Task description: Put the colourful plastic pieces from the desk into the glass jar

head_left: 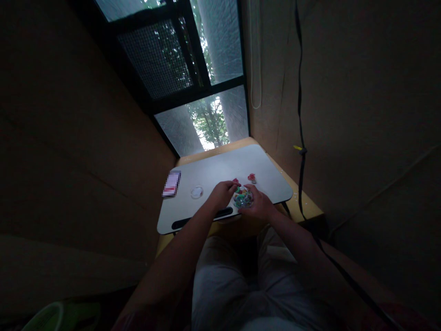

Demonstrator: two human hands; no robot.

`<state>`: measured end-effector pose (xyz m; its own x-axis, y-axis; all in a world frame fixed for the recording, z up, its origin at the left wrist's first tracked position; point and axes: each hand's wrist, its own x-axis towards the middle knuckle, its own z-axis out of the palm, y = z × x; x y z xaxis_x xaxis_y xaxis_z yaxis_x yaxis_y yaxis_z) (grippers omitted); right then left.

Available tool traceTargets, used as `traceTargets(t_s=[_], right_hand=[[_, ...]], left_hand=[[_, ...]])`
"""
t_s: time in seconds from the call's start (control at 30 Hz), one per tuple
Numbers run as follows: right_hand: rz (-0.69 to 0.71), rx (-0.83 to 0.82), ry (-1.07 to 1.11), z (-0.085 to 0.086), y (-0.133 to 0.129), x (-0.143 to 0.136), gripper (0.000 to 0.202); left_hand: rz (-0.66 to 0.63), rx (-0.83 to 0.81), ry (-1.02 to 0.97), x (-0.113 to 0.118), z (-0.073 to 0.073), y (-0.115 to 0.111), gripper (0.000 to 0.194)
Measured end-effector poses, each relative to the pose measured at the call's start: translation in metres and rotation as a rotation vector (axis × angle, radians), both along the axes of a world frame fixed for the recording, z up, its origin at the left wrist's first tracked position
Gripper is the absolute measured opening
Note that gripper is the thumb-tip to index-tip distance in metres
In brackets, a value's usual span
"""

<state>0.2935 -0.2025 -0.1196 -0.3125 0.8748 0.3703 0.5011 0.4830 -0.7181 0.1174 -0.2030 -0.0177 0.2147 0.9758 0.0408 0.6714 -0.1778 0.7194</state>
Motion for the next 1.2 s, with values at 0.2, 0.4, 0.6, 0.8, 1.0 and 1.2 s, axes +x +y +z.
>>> traceTargets(t_s=[0.2,0.4,0.6,0.8,1.0,1.2], right_hand=[[-0.006,0.024,0.005,-0.001,0.000,0.000,0.086],[-0.004,0.025,-0.008,-0.001,0.000,0.000,0.088],[-0.001,0.022,-0.006,-0.001,0.001,0.000,0.089],[0.000,0.029,0.002,-0.002,0.001,0.000,0.089],[0.000,0.025,-0.003,-0.001,0.000,0.001,0.088],[-0.004,0.009,-0.014,0.000,0.000,0.001,0.090]], left_hand=[[-0.017,-0.023,-0.002,-0.003,-0.004,0.001,0.032],[0.003,-0.043,-0.063,-0.004,-0.006,0.001,0.026],[0.060,0.033,-0.027,-0.004,-0.011,0.000,0.020],[0.078,0.054,0.011,-0.004,-0.011,-0.002,0.021],[0.072,0.022,-0.095,-0.006,-0.015,0.000,0.019],[0.100,0.037,-0.148,-0.009,-0.019,0.002,0.018]])
